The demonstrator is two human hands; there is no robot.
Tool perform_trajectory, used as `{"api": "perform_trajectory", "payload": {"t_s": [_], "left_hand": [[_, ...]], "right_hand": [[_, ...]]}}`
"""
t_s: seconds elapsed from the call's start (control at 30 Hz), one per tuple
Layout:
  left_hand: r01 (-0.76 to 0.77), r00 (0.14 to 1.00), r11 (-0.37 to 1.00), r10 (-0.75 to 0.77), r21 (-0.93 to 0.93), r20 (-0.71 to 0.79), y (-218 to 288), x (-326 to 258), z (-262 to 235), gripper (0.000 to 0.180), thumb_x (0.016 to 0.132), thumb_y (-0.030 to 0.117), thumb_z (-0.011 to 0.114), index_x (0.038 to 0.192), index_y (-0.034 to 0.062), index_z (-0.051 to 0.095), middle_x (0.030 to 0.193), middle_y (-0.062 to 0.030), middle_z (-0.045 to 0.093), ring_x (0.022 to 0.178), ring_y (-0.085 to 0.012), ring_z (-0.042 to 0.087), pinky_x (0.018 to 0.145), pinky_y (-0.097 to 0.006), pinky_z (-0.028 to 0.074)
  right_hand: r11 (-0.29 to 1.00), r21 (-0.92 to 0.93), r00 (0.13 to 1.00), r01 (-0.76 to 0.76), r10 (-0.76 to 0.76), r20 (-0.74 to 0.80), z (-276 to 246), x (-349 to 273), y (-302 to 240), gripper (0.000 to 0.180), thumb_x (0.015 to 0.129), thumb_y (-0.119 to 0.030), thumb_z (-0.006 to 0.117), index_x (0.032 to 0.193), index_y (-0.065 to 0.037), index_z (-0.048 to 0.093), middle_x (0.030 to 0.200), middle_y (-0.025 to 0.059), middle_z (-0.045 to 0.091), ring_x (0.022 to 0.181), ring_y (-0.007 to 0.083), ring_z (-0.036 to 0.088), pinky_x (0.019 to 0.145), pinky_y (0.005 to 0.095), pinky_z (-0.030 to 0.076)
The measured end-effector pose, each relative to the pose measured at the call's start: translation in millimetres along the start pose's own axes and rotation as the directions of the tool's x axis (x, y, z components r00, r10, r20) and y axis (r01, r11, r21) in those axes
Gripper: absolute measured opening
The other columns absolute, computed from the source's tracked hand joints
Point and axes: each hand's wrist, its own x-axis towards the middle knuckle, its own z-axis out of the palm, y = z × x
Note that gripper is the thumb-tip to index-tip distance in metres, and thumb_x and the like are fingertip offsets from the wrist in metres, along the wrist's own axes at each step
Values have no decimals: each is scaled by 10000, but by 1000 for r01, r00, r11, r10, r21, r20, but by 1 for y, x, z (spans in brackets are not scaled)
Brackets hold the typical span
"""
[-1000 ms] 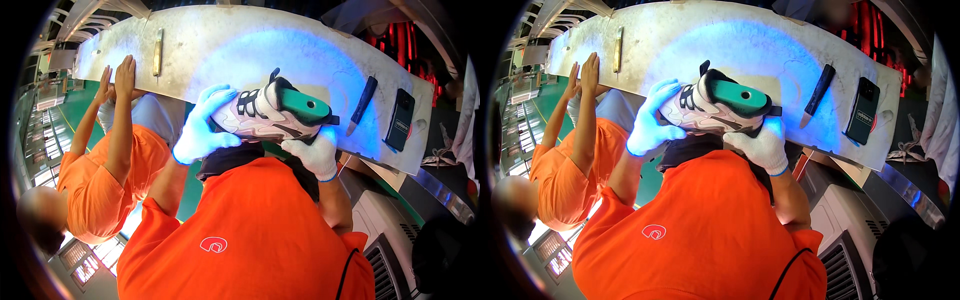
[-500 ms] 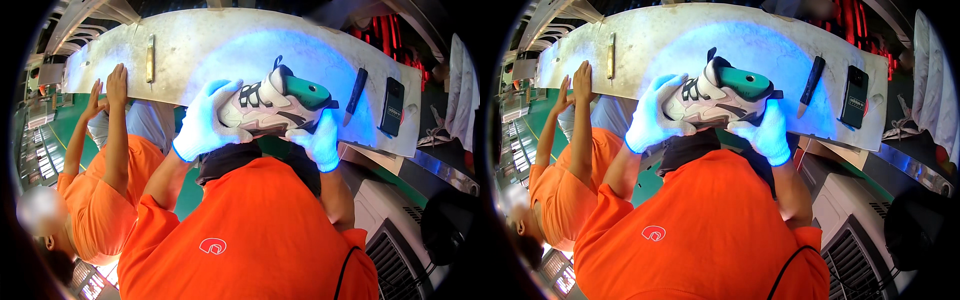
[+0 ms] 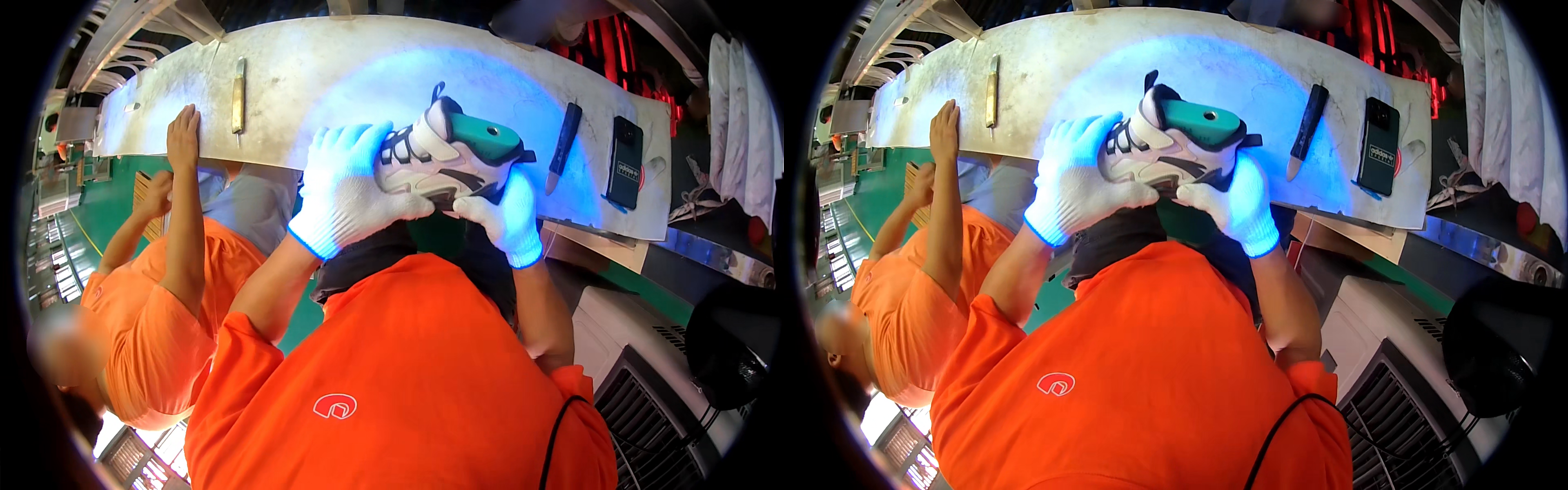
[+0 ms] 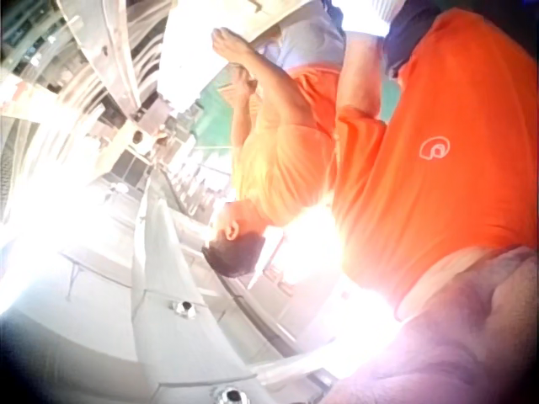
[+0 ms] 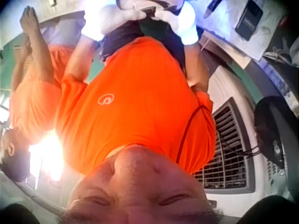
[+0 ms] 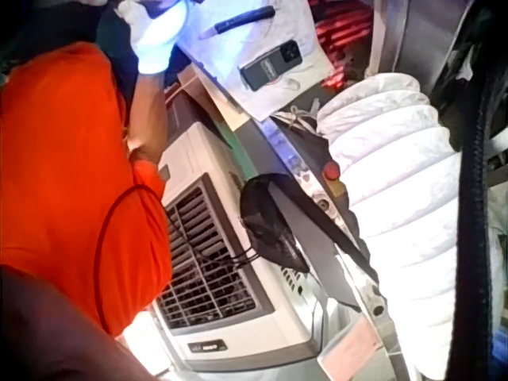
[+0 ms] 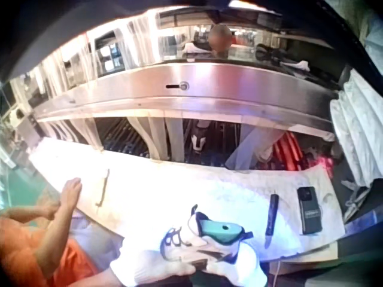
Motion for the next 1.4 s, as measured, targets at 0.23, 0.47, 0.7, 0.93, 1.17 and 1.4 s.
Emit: {"api": "perform_trajectory", "payload": {"t_s": [0.23,0.47,0.7,0.93,1.17,1.4], "left_hand": [[-11,998,994,17,109,-54,29,2,12,1082,660,596,1010,1492,15,635,1347,-195,719,1274,-408,648,1122,-504,513],[-111,990,989,119,-98,80,14,14,4,1137,718,485,1003,1619,9,500,1304,-230,732,1131,-425,727,987,-506,592],[-143,980,981,159,-131,123,16,14,-8,1116,750,379,937,1680,10,442,1220,-245,745,1072,-452,742,920,-518,608],[-327,944,933,328,-150,-20,-9,12,14,1122,742,339,950,1669,-30,437,1245,-266,722,1102,-485,719,959,-526,594],[-268,963,956,269,-120,-2,14,8,10,1169,703,399,998,1645,-43,464,1273,-257,724,1137,-465,726,982,-519,595],[-585,810,809,577,-58,-106,-22,34,23,1125,541,469,1088,1472,39,625,1336,-154,751,1317,-462,675,1144,-562,514]], "right_hand": [[994,95,999,-50,48,19,-4,-1,4,652,835,-84,936,1405,49,650,1293,133,759,1165,227,727,1035,399,601],[995,-50,992,-87,91,86,-20,3,10,817,805,-20,965,1507,43,552,1412,124,687,1296,253,656,1146,422,550],[914,-405,966,-1,-103,-236,18,-13,-14,977,722,-300,1050,1488,30,541,1299,210,737,1198,356,748,1039,440,604],[930,-313,910,-190,47,-412,43,-14,-19,908,668,-274,1061,1366,25,564,1295,207,702,1222,341,698,1064,447,564],[980,-174,981,-93,120,149,-35,-7,-9,634,805,-123,944,1372,44,717,1261,140,806,1190,238,746,1055,399,587],[863,-403,926,304,-367,-87,4,-45,33,886,825,-155,986,1622,-75,607,1537,233,687,1400,407,695,1158,456,578]]}}
